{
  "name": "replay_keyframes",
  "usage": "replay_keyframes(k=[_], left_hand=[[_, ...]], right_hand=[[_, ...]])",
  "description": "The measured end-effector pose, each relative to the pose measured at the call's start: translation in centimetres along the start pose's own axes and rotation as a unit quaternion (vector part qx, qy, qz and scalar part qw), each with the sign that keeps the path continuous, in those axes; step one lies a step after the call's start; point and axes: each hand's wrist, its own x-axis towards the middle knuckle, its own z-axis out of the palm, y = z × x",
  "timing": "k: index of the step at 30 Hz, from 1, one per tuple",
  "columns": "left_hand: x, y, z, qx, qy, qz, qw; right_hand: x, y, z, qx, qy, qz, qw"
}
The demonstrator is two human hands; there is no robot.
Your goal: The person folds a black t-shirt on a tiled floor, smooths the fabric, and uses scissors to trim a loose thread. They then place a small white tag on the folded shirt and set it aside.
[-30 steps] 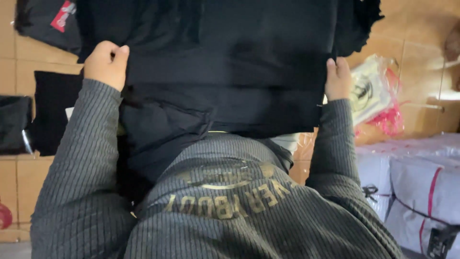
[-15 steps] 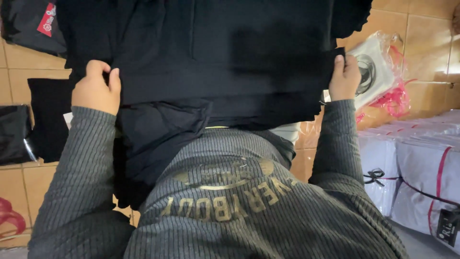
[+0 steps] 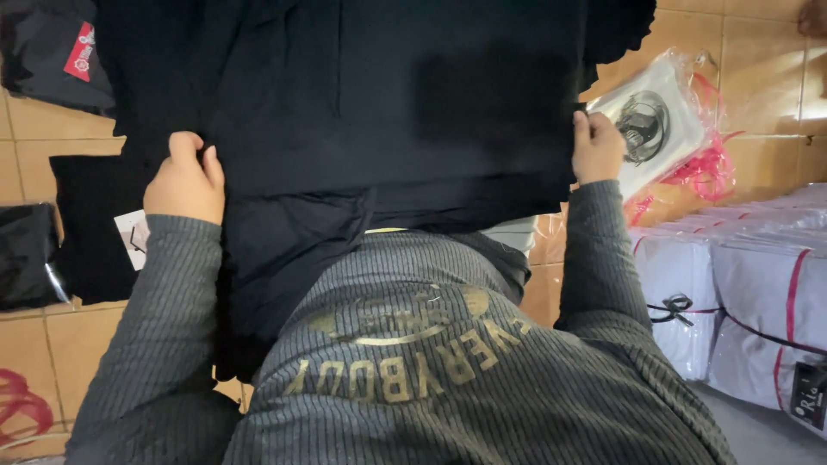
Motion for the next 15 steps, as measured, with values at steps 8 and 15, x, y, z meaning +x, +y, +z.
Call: replay_keyframes(k=[8, 15], left_hand=[[0.9, 8.3, -6.6, 0.05, 0.118, 0.1, 0.987], [2.8, 8.6, -1.8, -0.061, -0.069, 0.115, 0.989]], right_hand=[[-1.8, -9.9, -2.7, -0.063, 0.118, -0.221, 0.966], [-6.9, -15.8, 5.6, -0.161, -0.118, -0.419, 0.886]])
